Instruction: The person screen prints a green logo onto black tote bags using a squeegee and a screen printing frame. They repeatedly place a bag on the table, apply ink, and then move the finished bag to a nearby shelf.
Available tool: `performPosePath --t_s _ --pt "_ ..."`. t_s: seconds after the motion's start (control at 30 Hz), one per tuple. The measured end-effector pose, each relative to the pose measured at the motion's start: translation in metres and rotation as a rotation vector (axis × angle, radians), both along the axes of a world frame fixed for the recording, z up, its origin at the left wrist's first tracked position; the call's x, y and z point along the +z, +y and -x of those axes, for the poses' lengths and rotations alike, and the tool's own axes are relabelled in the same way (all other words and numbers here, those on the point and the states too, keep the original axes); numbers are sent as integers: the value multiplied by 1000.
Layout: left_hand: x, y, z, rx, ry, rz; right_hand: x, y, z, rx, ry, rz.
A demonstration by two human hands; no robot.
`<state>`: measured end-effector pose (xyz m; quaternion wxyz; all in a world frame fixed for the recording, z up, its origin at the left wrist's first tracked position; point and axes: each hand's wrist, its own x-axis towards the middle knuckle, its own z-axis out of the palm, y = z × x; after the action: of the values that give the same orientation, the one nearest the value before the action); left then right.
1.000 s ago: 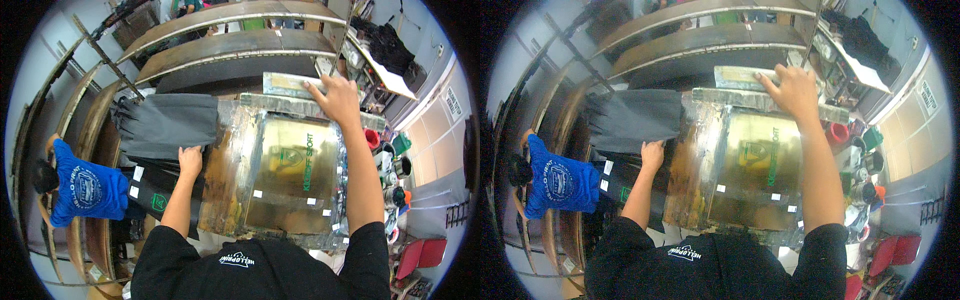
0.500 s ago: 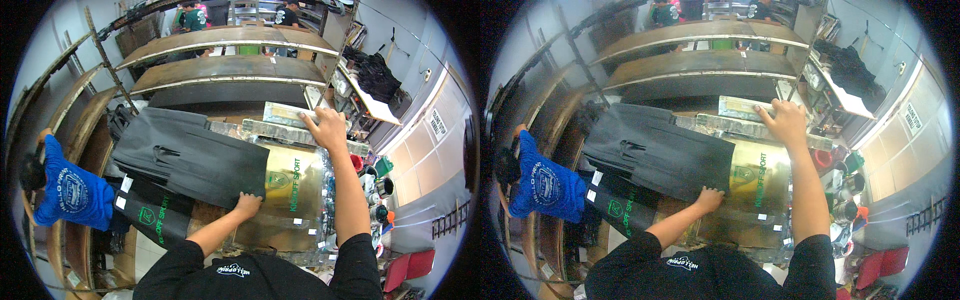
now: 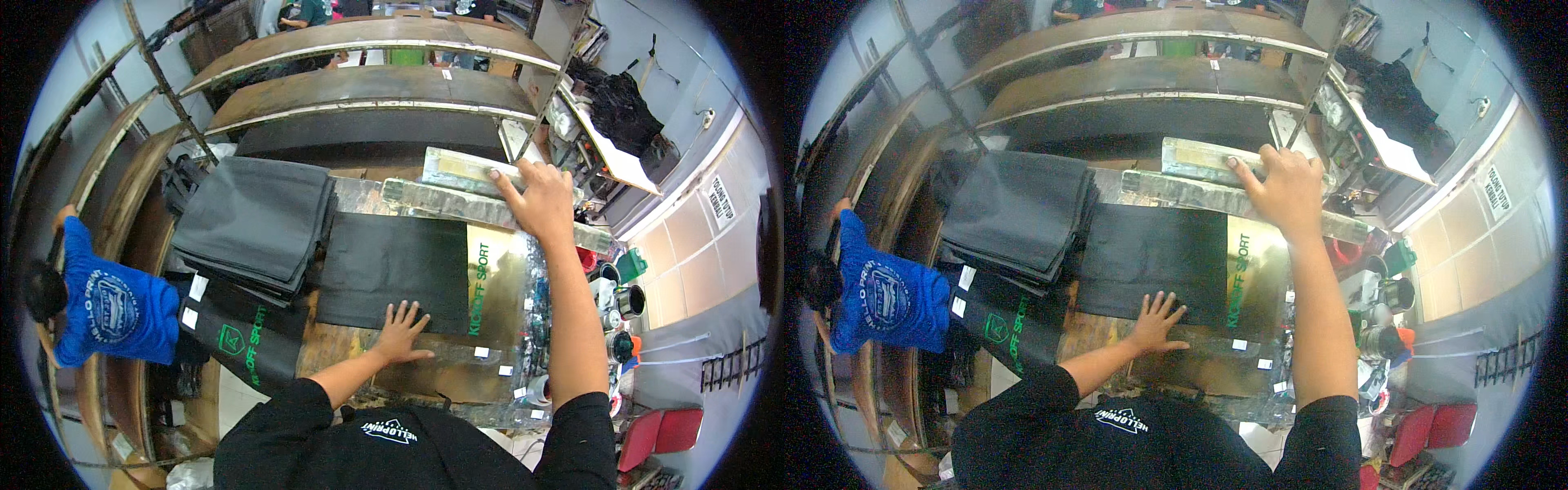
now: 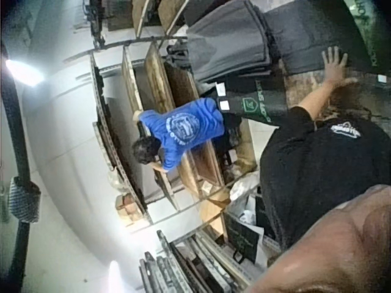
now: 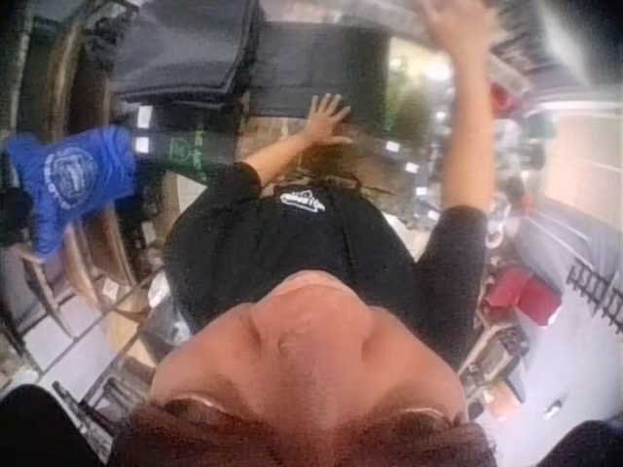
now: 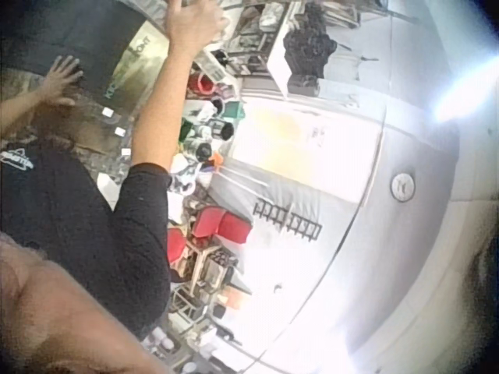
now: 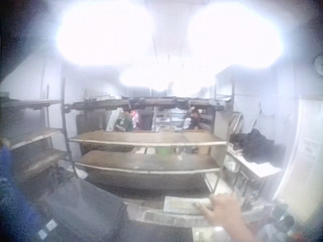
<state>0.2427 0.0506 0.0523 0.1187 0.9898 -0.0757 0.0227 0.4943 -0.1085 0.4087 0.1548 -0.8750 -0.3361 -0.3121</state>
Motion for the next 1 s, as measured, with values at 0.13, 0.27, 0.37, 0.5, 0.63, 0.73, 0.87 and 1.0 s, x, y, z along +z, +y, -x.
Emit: performPosePath --t_s 0.13,0.27,0.37,0.5,0.63,0.73,0.87,1.0 --pt "-7 17 23 72 119 -55 0 10 -3 20 26 -11" --pt "-23 5 15 71 62 17 -11 1 -21 -48 42 31" --pt "-25 -5 3 57 64 103 -8 -6 -28 -112 147 103" --pt "-26 -19 0 81 59 135 -10 -2 -33 -134 86 129" --pt "-23 -25 4 103 48 115 -15 -2 -38 -30 46 74" --pt "-22 -24 11 118 69 106 -10 2 -33 -51 84 94" --pt "-24 -23 5 87 90 116 -6 -3 -31 -86 143 145" --pt "-23 -44 -11 41 81 134 -7 5 -19 -60 149 5"
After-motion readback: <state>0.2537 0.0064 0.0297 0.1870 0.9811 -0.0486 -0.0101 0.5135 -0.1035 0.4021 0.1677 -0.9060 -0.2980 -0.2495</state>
